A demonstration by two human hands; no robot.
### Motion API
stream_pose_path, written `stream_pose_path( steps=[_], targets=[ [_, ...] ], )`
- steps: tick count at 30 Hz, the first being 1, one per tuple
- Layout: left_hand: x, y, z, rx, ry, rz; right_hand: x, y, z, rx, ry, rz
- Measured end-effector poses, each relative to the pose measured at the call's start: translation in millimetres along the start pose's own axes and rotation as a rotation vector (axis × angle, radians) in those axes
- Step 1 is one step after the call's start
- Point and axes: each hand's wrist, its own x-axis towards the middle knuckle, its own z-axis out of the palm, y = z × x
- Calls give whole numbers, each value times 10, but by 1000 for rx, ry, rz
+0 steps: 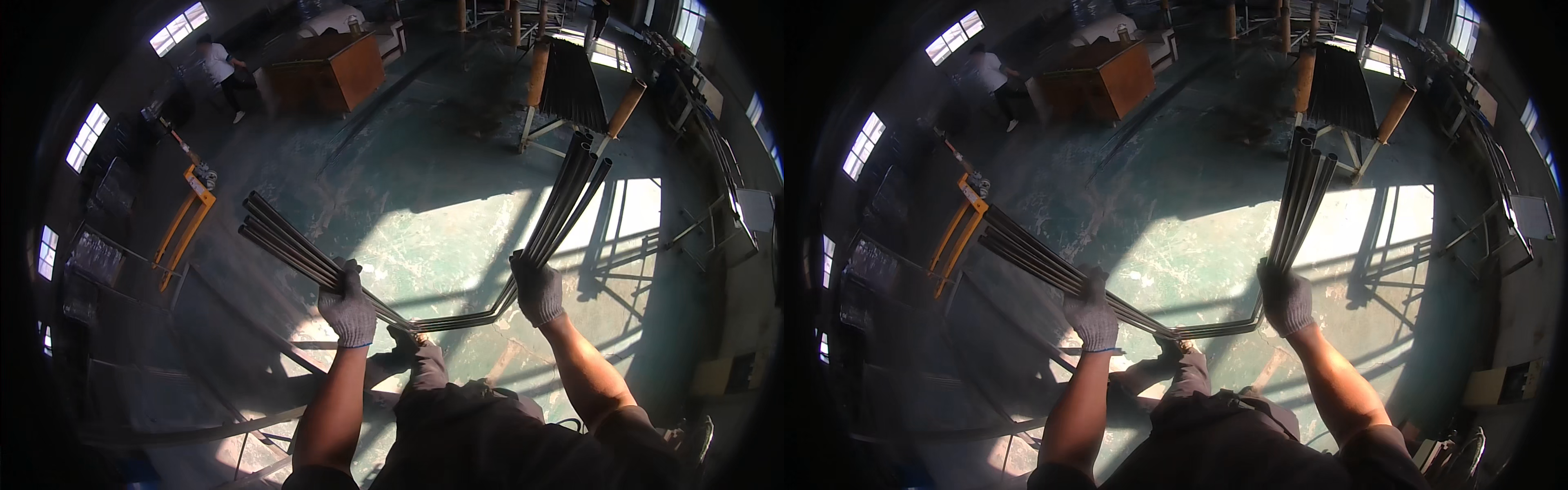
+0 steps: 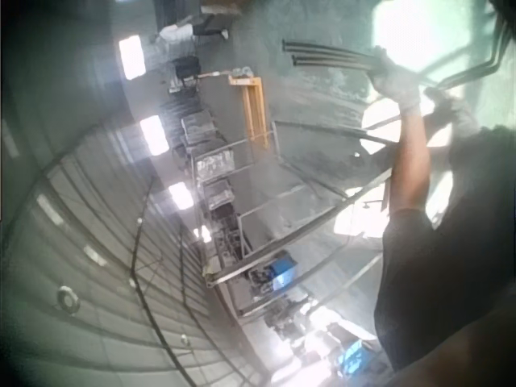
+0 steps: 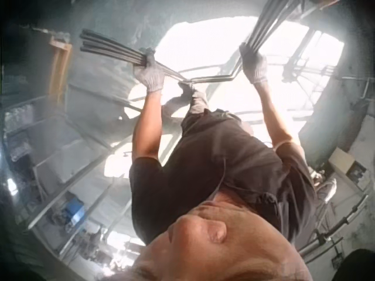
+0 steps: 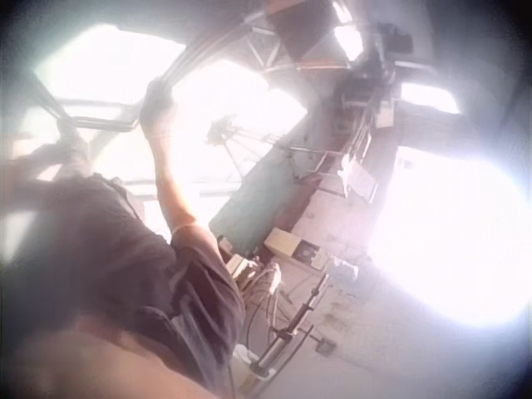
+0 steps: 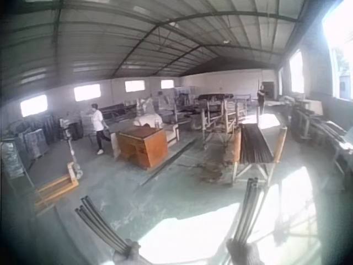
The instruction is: The person retrieves metal rods from a rack, places them into a bending machine, and operates the machine to bend the rods. The person then removes the bent rods and stacks them on a wooden table.
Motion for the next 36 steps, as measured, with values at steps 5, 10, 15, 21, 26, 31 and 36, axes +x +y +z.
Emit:
stream_pose_path(
  steps=[5,10,15,21,26,31,36],
  targets=[
    [1308,-866,-243,-23,133,-21,1426,-367,1177,110,-85,121],
    [2449,-1407,-152,-6,228,-99,2571,-530,1998,94,-115,150],
    [3564,-1767,180,223,284,-158,3652,-282,2899,-72,-171,-31],
    [4781,-2227,864,428,328,-147,4960,168,3994,24,-118,-26],
    [5987,-2658,1442,546,361,-156,6259,459,4776,147,-166,92],
    [6891,-3084,1617,622,365,-198,7342,537,5442,156,-289,127],
    [7937,-3825,1575,353,325,-112,8337,463,6262,285,-325,271]
  ],
)
